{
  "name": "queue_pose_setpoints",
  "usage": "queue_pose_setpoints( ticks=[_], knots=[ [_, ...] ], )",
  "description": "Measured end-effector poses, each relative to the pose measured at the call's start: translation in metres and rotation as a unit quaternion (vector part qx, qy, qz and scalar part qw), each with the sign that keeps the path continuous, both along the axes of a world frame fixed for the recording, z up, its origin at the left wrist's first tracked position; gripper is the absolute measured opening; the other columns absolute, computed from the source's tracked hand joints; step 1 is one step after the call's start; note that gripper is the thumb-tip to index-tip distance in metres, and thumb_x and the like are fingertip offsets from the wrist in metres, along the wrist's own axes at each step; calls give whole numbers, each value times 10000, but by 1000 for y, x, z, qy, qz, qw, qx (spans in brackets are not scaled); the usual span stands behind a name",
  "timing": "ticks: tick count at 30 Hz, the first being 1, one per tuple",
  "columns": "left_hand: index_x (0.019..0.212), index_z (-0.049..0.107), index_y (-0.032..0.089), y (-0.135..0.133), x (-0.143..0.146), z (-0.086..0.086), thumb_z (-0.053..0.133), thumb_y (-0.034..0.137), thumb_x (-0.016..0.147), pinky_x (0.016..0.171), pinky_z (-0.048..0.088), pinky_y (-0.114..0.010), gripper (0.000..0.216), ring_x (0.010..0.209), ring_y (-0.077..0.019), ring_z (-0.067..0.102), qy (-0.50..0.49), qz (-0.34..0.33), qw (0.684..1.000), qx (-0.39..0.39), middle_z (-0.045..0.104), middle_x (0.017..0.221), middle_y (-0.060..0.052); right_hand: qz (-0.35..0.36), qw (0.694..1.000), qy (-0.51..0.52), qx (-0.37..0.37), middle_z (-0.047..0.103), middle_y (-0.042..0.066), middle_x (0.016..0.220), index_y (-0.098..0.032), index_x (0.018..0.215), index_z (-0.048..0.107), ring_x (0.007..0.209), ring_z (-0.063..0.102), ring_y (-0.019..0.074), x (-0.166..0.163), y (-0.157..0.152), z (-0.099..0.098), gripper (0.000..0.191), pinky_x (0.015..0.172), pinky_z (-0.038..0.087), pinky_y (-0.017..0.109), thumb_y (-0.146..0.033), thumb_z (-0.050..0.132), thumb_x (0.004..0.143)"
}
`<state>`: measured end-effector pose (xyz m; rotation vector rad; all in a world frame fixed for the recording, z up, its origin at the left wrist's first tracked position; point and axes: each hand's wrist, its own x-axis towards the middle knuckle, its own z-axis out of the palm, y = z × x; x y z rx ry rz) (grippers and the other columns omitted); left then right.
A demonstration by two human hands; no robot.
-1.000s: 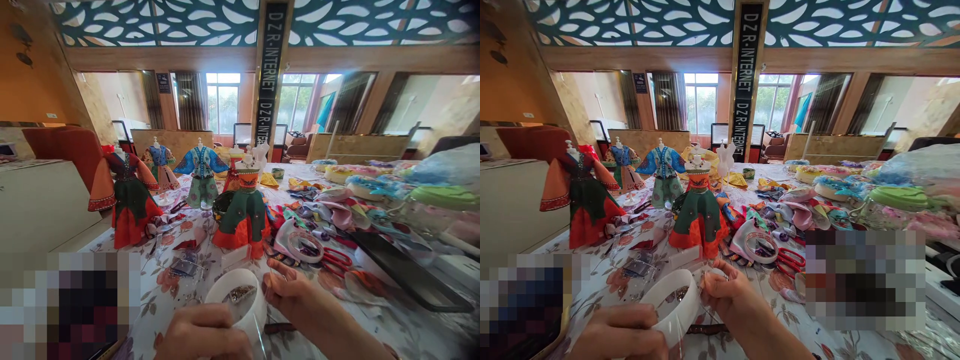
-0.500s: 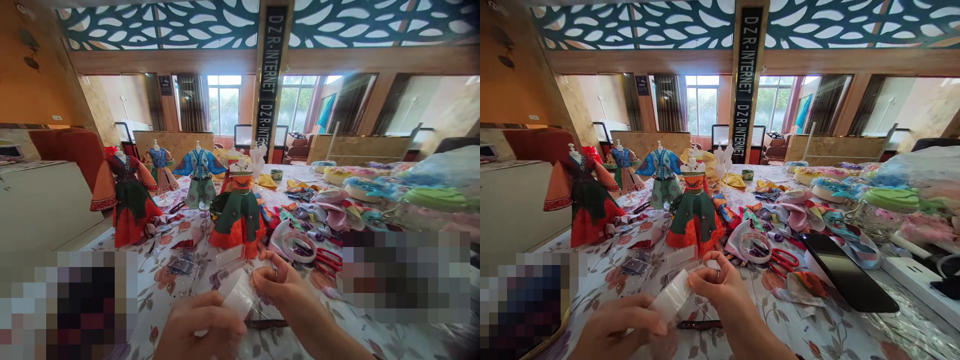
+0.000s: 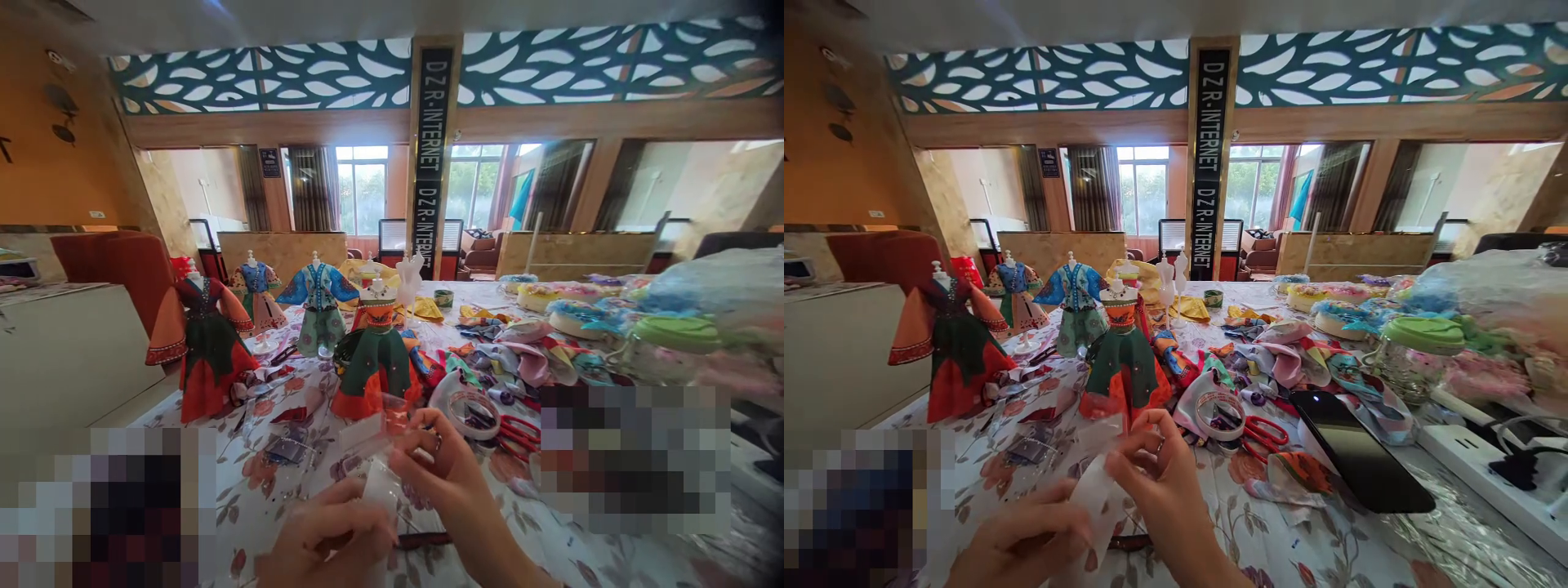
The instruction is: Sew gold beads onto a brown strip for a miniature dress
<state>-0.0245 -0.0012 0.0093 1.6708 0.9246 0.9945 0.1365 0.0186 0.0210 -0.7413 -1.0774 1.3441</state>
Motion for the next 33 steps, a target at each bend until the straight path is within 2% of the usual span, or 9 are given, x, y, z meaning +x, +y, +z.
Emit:
queue_pose_setpoints(
  ticks=[4,8,11,13,16,19,22,25,33],
  knots=[
    [651,673,162,2,10,6,613,482,800,493,434,-154,357,622,-100,556,9,8,1000,3,566,754,-15,-20,998,-45,49,549,-67,655,-230,836,473,602,516,112,3,1,4,295,563,397,236,-297,732,710],
    [784,623,193,2,18,19,611,492,808,583,458,-181,300,684,-128,608,-41,13,995,-93,659,714,-2,-72,976,-153,139,607,-48,676,-228,803,497,693,583,148,9,4,10,201,708,432,290,-185,673,717],
    [739,595,191,3,24,32,684,528,720,568,438,-182,349,621,-121,590,-79,33,986,-144,654,649,14,-89,958,-200,183,614,-39,701,-224,772,495,707,591,153,14,5,15,174,713,423,290,-164,651,724],
    [708,588,184,6,27,37,679,545,711,519,405,-177,373,537,-105,541,-55,29,989,-135,625,560,17,-88,958,-195,189,597,-45,694,-226,764,481,685,587,148,17,6,17,173,685,425,281,-168,641,731],
    [670,585,173,13,30,39,671,500,722,463,369,-173,342,439,-86,484,-2,26,997,-66,549,458,35,-93,956,-193,199,590,-57,670,-231,789,467,666,592,146,20,7,19,193,663,428,271,-155,636,733],
    [633,611,159,20,31,37,692,405,677,431,394,-177,262,417,-85,479,15,36,999,-33,526,479,37,-104,943,-231,214,620,-58,675,-233,813,467,673,608,144,24,8,20,225,670,427,260,-120,644,732],
    [562,643,151,24,34,37,684,304,571,372,422,-190,159,402,-78,434,-17,66,997,-38,530,525,27,-113,917,-288,250,640,-50,707,-229,799,486,683,614,139,30,8,22,236,679,425,248,-81,654,723],
    [538,672,156,25,38,38,626,242,504,309,383,-174,103,362,-64,386,-29,106,993,-49,528,480,33,-117,892,-327,289,633,-40,738,-228,801,503,723,608,144,35,9,23,234,697,424,245,-60,647,728],
    [468,673,143,31,51,42,616,222,467,255,277,-140,98,308,-50,359,-28,106,992,-68,525,401,28,-107,900,-329,265,575,-55,709,-231,780,472,687,565,119,37,13,25,316,661,388,222,50,580,685]
  ],
)
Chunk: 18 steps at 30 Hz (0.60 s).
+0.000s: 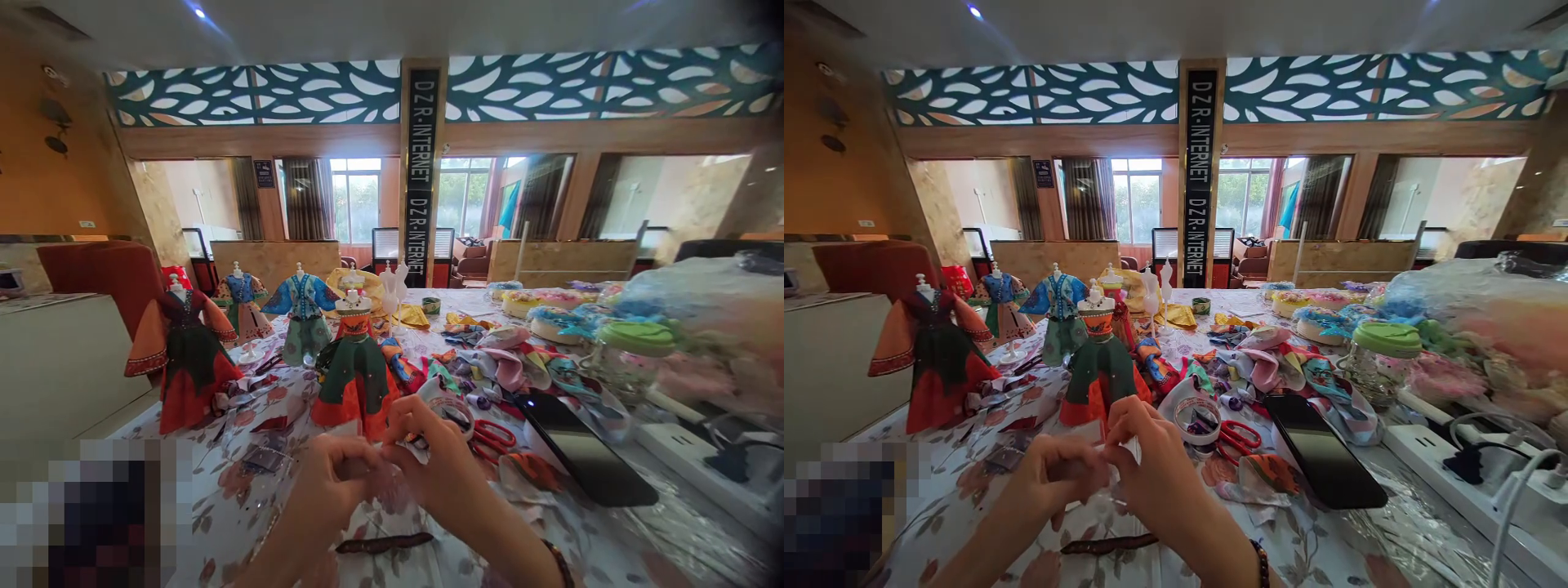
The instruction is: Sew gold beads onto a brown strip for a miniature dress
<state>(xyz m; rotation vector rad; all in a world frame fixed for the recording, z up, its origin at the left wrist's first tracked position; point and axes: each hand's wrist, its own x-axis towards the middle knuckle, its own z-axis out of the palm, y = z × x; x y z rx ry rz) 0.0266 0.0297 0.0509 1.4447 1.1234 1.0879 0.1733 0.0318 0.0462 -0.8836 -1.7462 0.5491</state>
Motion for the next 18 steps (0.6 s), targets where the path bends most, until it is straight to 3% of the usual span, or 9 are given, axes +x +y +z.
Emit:
queue_pose_setpoints(
  ticks=[3,5,8,11,15,18],
  knots=[
    [452,664,145,2,1,-2,629,213,450,257,263,-134,77,308,-46,346,-12,-22,1000,-7,506,376,34,12,1000,11,-22,573,-68,659,-234,798,461,653,560,115,0,0,0,315,645,383,227,40,567,683],
    [438,651,149,3,1,-4,626,213,446,250,248,-135,69,281,-38,316,-21,-34,999,-13,467,339,47,48,994,67,-76,580,-80,622,-236,824,454,632,547,114,2,1,0,325,645,382,234,18,584,668],
    [424,628,154,7,0,-5,634,221,431,234,221,-139,68,250,-32,289,-35,-46,998,-25,442,324,58,113,965,168,-169,583,-91,603,-239,855,436,575,496,101,4,4,-2,351,583,365,223,-39,622,635],
    [421,625,147,9,0,-5,659,235,420,233,186,-139,94,243,-27,280,-47,-68,996,-33,440,324,52,149,946,202,-205,587,-90,597,-238,851,413,514,461,82,6,6,-4,353,505,327,197,-125,668,636],
    [442,630,138,11,-1,-12,674,263,429,259,160,-146,133,263,-16,275,-71,-90,993,-41,509,378,25,203,895,290,-271,593,-85,559,-224,811,419,462,438,60,5,6,-6,425,461,293,178,-151,764,573],
    [452,618,139,12,-5,-19,669,283,432,269,156,-160,155,270,-21,275,-81,-86,992,-40,516,390,22,201,879,325,-286,580,-82,549,-215,804,434,450,430,54,5,6,-5,432,459,304,180,-229,798,572]
  ],
)
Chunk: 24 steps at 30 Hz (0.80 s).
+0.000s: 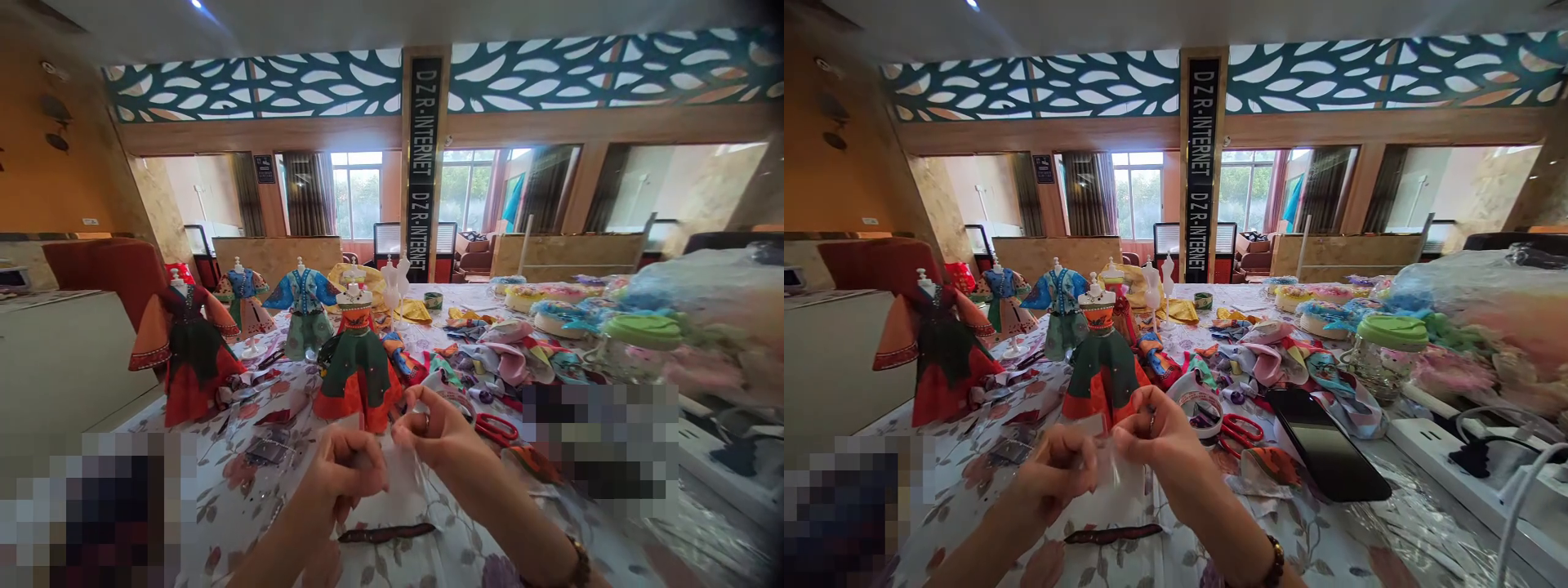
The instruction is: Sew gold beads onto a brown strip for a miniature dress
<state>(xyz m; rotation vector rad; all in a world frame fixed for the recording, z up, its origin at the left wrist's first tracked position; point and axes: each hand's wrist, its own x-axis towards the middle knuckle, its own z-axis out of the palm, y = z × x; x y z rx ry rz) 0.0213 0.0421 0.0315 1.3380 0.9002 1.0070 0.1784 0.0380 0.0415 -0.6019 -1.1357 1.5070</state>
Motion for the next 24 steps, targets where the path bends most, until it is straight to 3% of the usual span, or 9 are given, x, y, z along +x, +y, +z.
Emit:
queue_pose_setpoints(
  ticks=[8,12,15,19,24],
  knots=[
    [571,609,161,6,2,3,658,399,596,299,237,-169,245,320,-48,287,54,23,997,59,405,402,71,-151,987,64,0,612,-87,574,-217,845,503,494,507,78,9,8,8,377,500,371,205,-297,801,627],
    [624,644,164,4,18,7,651,340,690,426,348,-184,188,445,-85,443,140,-10,982,129,521,508,40,-241,967,78,-4,661,-62,615,-213,843,538,553,572,115,15,16,5,369,526,408,237,-313,810,615],
    [653,684,175,6,31,2,630,194,706,591,421,-224,78,623,-137,572,214,-59,954,202,652,658,3,-306,948,88,7,685,-55,663,-219,874,561,622,606,131,19,18,3,377,576,427,250,-325,813,614],
    [620,679,188,14,43,-11,627,65,682,689,413,-264,148,723,-171,580,304,-94,904,285,646,666,3,-342,936,85,25,730,-35,750,-225,920,595,700,637,132,19,13,7,368,651,439,254,-328,805,636],
    [712,643,163,24,47,-27,630,172,821,776,466,-337,110,797,-167,602,366,-127,858,337,644,752,-2,-336,939,73,26,736,-21,718,-219,886,628,785,669,172,13,7,12,336,733,462,292,-316,809,620]
  ],
)
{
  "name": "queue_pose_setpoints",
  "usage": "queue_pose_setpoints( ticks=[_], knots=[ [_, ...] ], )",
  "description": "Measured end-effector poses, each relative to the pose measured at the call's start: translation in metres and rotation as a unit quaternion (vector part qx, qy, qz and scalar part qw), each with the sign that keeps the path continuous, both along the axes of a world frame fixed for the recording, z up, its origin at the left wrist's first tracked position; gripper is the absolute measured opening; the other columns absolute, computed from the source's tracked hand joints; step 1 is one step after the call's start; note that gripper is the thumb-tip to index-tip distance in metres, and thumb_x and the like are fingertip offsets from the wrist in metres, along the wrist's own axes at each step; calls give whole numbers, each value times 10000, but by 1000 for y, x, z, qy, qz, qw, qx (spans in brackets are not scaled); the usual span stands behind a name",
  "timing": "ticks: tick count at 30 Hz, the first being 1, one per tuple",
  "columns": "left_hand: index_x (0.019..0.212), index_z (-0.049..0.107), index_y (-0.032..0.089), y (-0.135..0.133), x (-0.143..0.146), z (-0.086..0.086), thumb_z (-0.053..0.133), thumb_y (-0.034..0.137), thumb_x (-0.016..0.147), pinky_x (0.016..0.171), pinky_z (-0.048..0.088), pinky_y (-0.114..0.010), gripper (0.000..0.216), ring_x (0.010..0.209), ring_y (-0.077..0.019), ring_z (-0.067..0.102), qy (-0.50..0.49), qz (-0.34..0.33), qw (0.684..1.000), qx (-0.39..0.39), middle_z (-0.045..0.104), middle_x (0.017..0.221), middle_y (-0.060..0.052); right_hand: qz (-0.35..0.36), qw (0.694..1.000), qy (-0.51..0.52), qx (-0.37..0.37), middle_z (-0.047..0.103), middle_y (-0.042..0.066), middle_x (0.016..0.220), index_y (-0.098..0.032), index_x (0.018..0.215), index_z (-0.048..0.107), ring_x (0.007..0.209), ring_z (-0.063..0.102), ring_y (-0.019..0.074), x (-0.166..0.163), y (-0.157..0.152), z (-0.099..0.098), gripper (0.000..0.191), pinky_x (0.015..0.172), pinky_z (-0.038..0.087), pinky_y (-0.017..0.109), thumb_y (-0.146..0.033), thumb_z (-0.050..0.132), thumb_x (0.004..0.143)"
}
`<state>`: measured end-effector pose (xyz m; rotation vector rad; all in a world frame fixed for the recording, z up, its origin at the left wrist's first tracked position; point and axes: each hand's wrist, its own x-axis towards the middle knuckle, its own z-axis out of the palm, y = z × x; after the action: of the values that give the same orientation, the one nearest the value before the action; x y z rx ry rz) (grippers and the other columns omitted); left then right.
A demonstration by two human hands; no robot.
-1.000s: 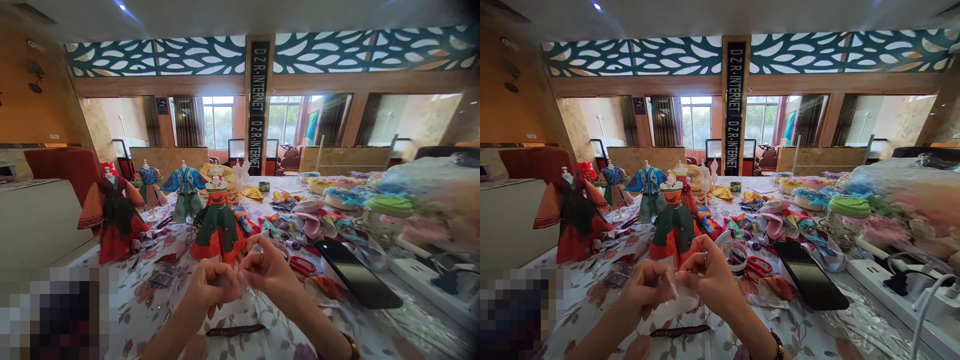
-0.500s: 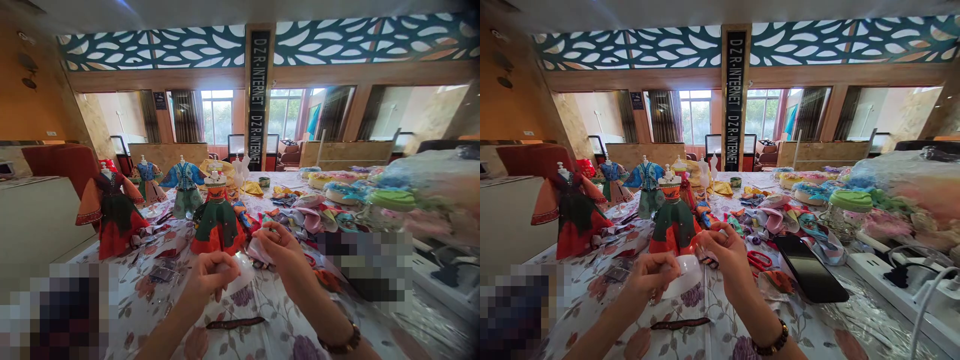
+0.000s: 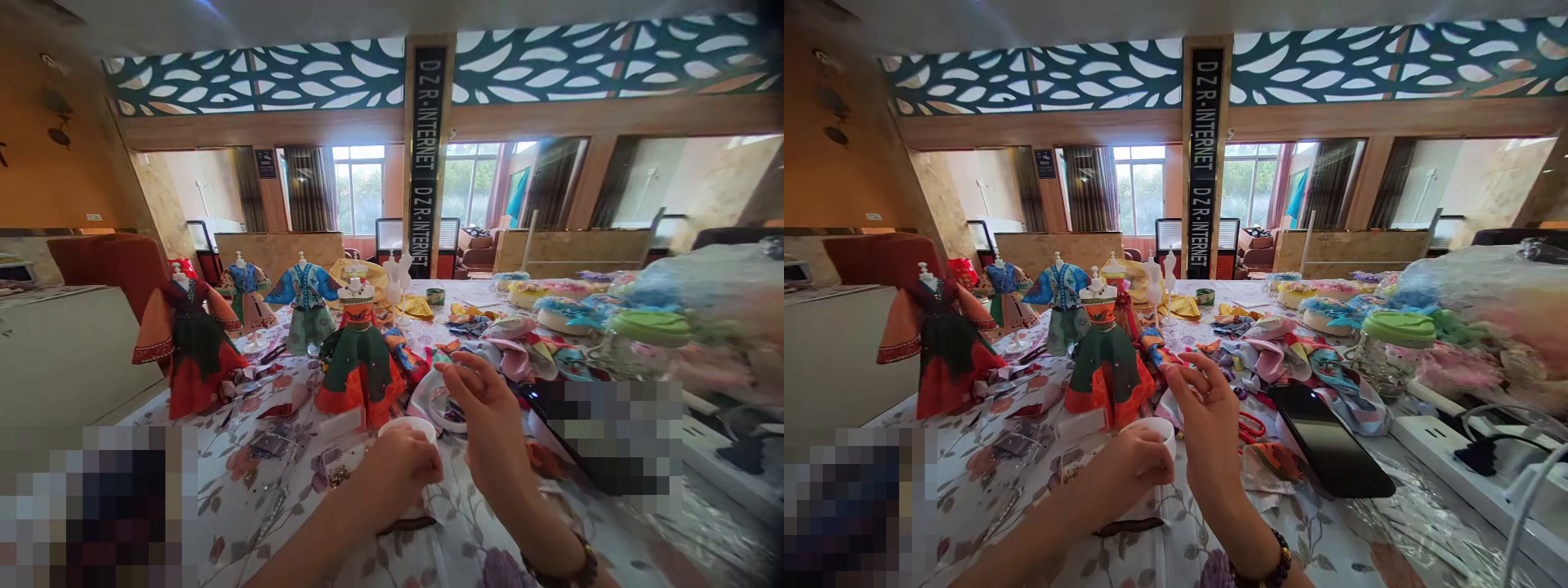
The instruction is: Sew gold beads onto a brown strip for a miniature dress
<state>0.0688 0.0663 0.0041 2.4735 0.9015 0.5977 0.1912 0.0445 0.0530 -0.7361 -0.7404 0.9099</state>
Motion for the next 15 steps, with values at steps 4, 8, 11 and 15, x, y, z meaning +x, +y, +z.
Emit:
queue_pose_setpoints(
  ticks=[4,8,11,15],
  knots=[
    [1004,612,155,6,0,-13,567,317,899,812,507,-402,198,913,-187,617,25,-9,1000,11,633,1039,-54,29,1000,-3,-10,729,-19,702,-220,879,640,778,672,179,-3,0,-3,309,730,473,299,-329,798,637],
    [1071,595,174,8,0,-25,551,320,908,798,520,-388,224,918,-188,616,14,-21,1000,-8,617,1097,-65,77,997,8,-24,736,-4,725,-216,910,645,710,651,159,-5,3,-10,331,610,464,260,-343,797,644],
    [993,618,164,5,-3,-26,577,315,891,824,505,-404,187,943,-192,605,-22,-23,999,-25,624,1077,-61,107,993,24,-38,742,3,788,-220,896,650,648,617,127,-7,6,-14,321,559,450,235,-370,792,650],
    [748,687,168,-3,-8,-16,721,253,758,852,486,-364,91,950,-188,603,-94,-2,994,-57,644,1024,-50,150,986,41,-59,743,37,863,-208,792,659,598,579,117,-11,8,-17,303,565,480,255,-423,794,626]
  ],
)
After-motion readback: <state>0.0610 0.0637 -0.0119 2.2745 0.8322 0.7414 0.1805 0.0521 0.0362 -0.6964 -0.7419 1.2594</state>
